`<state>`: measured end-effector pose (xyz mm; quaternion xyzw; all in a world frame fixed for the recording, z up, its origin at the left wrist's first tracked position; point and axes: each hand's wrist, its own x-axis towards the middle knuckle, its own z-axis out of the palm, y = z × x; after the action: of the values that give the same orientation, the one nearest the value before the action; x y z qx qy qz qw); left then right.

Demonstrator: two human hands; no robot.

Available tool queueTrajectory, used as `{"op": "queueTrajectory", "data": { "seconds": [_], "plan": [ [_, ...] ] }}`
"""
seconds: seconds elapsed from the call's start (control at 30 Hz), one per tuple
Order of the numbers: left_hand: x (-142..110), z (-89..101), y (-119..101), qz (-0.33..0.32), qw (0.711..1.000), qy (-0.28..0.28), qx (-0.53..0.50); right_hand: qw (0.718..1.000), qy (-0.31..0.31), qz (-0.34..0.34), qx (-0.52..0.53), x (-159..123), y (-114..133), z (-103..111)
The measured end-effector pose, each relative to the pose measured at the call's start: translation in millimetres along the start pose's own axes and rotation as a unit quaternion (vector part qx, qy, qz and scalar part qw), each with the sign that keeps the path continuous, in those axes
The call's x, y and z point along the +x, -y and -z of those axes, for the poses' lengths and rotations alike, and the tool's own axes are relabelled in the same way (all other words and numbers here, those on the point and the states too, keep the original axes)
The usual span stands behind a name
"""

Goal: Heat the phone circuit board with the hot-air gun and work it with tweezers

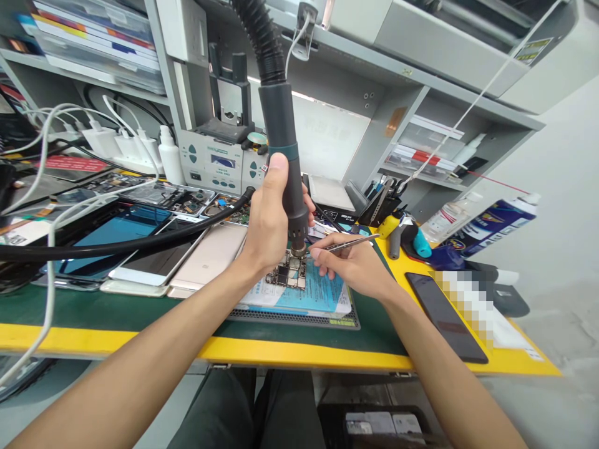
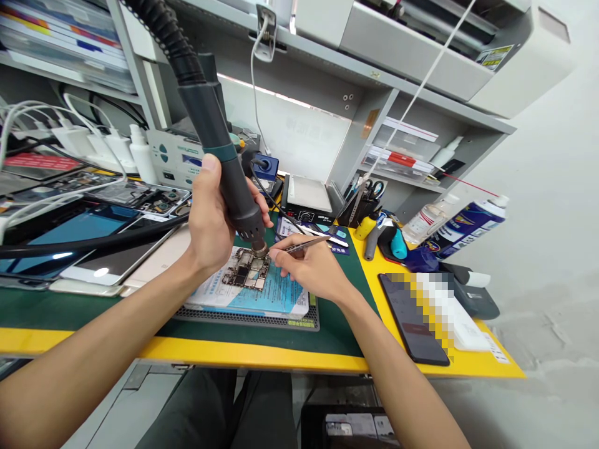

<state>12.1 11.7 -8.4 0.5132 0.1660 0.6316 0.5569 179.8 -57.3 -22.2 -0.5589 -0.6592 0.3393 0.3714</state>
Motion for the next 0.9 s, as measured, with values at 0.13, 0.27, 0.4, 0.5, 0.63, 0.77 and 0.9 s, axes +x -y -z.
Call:
{"op": "queueTrajectory", "data": {
  "seconds": [0.13,0.27,0.4,0.5,0.63,0.77,0.9],
  "plan": [
    [0.3,0.6,0.8,-0.001,1.0,0.001,0.002,1.0,0.001,-0.002,-0.001,0.0,-0.1,0.6],
    [1.6,2.0,3.4,-0.005,1.0,0.008,0.01,1.0,0.001,-0.003,-0.003,-0.5,0.8,0.9],
    [2.6,3.0,5.2,-0.01,1.0,0.007,0.014,1.0,0.0,-0.001,-0.006,-1.0,1.7,0.8],
    [2.6,3.0,5.1,-0.01,1.0,0.009,0.013,1.0,0.0,-0.003,-0.004,-0.7,2.0,0.8],
    [2.7,2.7,5.1,-0.012,1.0,0.011,0.01,1.0,0.0,-0.002,-0.002,-0.1,2.5,0.7],
    [3.1,2.1,5.4,-0.012,1.0,0.006,0.001,1.0,0.002,-0.003,0.001,-0.3,2.1,0.3],
    [2.5,1.7,4.8,-0.007,1.0,0.008,0.002,1.0,0.002,-0.003,0.001,-0.9,0.5,0.4]
  ]
}}
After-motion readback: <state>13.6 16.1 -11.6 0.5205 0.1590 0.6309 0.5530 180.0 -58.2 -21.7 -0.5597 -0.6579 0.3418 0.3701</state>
